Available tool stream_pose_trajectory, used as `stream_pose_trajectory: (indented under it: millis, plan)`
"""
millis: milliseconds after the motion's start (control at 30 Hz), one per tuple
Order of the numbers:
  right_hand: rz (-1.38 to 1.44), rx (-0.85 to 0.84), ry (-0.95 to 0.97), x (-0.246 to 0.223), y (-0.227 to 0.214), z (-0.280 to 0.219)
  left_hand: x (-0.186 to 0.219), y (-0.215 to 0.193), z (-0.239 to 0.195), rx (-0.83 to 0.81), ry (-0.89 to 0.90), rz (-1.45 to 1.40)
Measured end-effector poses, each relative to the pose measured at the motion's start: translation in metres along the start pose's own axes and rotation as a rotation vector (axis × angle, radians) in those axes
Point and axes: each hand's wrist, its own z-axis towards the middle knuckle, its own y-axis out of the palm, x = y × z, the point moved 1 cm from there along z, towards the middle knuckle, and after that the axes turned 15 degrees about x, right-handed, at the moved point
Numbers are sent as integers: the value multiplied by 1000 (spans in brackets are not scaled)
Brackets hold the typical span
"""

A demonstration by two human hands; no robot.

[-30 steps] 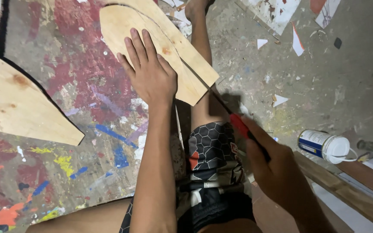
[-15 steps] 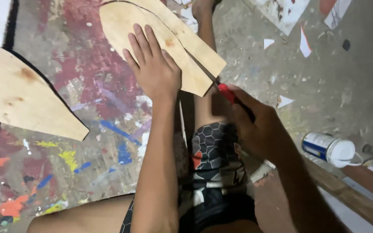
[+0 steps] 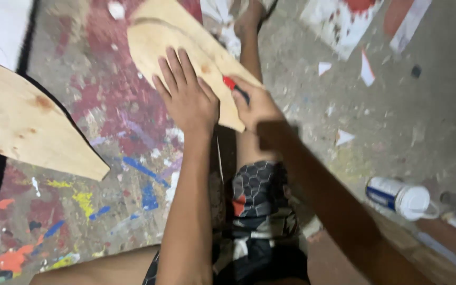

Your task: Cutting a curved shape out of a thin wooden board using a utility knife

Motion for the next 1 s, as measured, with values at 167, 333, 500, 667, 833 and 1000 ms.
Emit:
stream_pose_trajectory:
  millis: [167, 333, 500, 667, 833, 1000]
  plan:
    - [3, 24, 124, -51, -25, -29, 4, -3, -1, -57, 0, -53]
    - [-77, 110, 186, -2, 5, -30, -2, 0, -12, 4, 11, -66]
    - [-233, 162, 128, -10, 13, -38, -2, 9, -10, 38, 19, -96]
    - [-60, 153, 167, -48, -5, -60, -3, 4, -16, 16, 50, -141]
    - [1, 157, 196, -38, -7, -76, -1, -14, -31, -112, -28, -122]
    - [-127, 123, 217, -38, -1, -80, -6, -12, -38, -127, -40, -130]
